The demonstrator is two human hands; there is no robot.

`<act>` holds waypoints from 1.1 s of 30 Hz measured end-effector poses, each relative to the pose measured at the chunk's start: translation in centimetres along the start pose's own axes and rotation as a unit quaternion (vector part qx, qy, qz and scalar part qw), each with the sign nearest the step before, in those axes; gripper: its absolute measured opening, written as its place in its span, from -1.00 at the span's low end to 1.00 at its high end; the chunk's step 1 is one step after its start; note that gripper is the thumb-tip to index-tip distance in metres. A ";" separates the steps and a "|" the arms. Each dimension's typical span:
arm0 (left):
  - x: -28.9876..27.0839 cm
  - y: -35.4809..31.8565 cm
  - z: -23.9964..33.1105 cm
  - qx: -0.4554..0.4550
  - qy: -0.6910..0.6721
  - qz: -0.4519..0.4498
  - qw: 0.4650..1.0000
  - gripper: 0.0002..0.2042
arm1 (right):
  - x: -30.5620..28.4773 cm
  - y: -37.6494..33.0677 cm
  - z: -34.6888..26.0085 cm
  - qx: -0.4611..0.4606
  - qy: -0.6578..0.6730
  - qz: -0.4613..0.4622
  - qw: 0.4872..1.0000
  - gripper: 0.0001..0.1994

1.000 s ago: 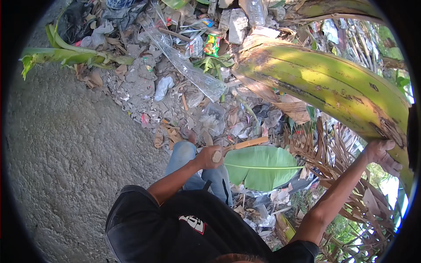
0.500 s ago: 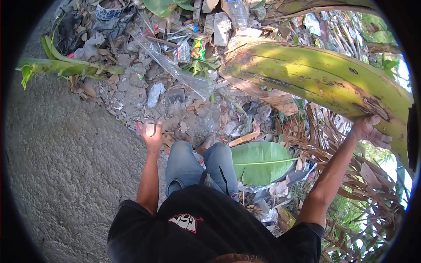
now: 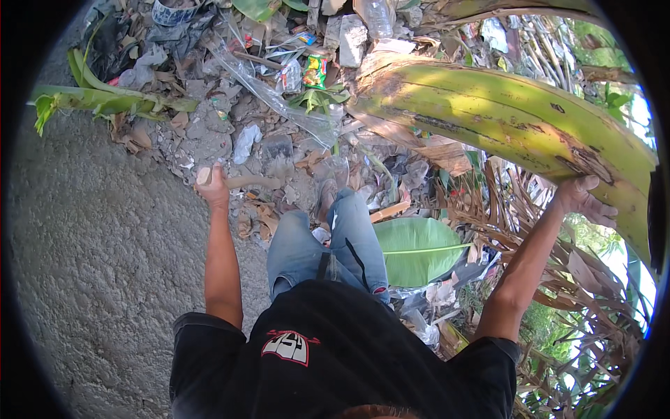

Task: The person clears pieces of wood and debris from the ground by hand and moves them aside, then digs into the dirt and trash using a hoe.

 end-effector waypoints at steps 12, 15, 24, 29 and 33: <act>0.1 -0.6 0.8 0.005 0.032 0.038 0.999 -0.74 | -1.3 0.1 -1.6 -0.023 -0.001 0.025 0.999 -0.02; -0.1 -0.5 1.3 0.036 0.003 0.048 0.998 -0.74 | -1.5 0.0 -2.3 -0.043 -0.017 0.032 0.998 -0.08; -0.4 -0.2 -1.0 0.010 -0.005 0.039 0.999 -0.81 | -2.1 0.3 -3.9 0.009 0.008 0.000 1.000 -0.11; -0.9 0.0 -1.2 0.041 -0.008 0.056 0.998 -0.81 | -1.9 -5.5 -14.7 -0.057 0.210 -0.029 0.976 -0.34; -0.2 -0.1 -2.5 -0.001 -0.098 0.043 0.994 -0.83 | 12.1 -22.2 -28.9 0.023 0.435 -0.432 0.790 -0.51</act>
Point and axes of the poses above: each hand's wrist, its own y-axis towards the middle knuckle, its own x-axis out of the palm, z = x × y, the point moved 10 cm from there along y, towards the middle knuckle, and after that the axes turned 15 degrees about -z, right-handed, at the moved point
